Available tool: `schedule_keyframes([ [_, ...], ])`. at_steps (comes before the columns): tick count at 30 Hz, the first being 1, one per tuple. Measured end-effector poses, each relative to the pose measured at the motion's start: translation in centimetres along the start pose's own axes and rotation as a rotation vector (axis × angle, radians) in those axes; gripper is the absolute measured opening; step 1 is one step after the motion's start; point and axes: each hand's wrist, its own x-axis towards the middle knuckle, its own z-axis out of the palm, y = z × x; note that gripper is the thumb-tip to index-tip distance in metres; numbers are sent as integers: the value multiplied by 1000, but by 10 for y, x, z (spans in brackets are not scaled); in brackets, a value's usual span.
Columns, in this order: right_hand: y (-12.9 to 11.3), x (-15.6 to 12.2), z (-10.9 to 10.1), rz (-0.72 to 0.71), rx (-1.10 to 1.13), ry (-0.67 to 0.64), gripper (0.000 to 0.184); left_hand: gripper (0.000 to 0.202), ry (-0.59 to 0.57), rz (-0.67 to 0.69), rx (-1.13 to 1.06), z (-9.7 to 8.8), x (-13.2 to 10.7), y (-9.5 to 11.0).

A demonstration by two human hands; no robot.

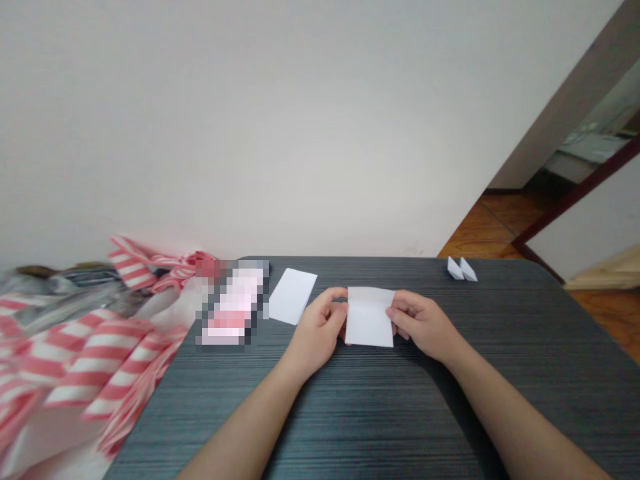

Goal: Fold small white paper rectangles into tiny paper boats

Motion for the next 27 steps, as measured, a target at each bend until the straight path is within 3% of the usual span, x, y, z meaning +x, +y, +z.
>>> schedule_keyframes([
  [4, 1, -2, -2, 7, -62, 41, 21, 25, -17, -35, -70, 0, -1, -1],
  [9, 0, -1, -6, -147, -191, -10, 23, 21, -7, -6, -79, 4, -2, 1],
  [16, -3, -3, -8, -209, -200, -63, 27, 14, 6, 20, 13, 4, -2, -2],
  [22, -7, -7, -4, -88, -114, -36, 27, 16, 0, 29, 111, 3, -3, -3],
  [27, -3, -5, 0, -38, -193, -64, 22, 17, -17, 54, 150, 3, -4, -5],
])
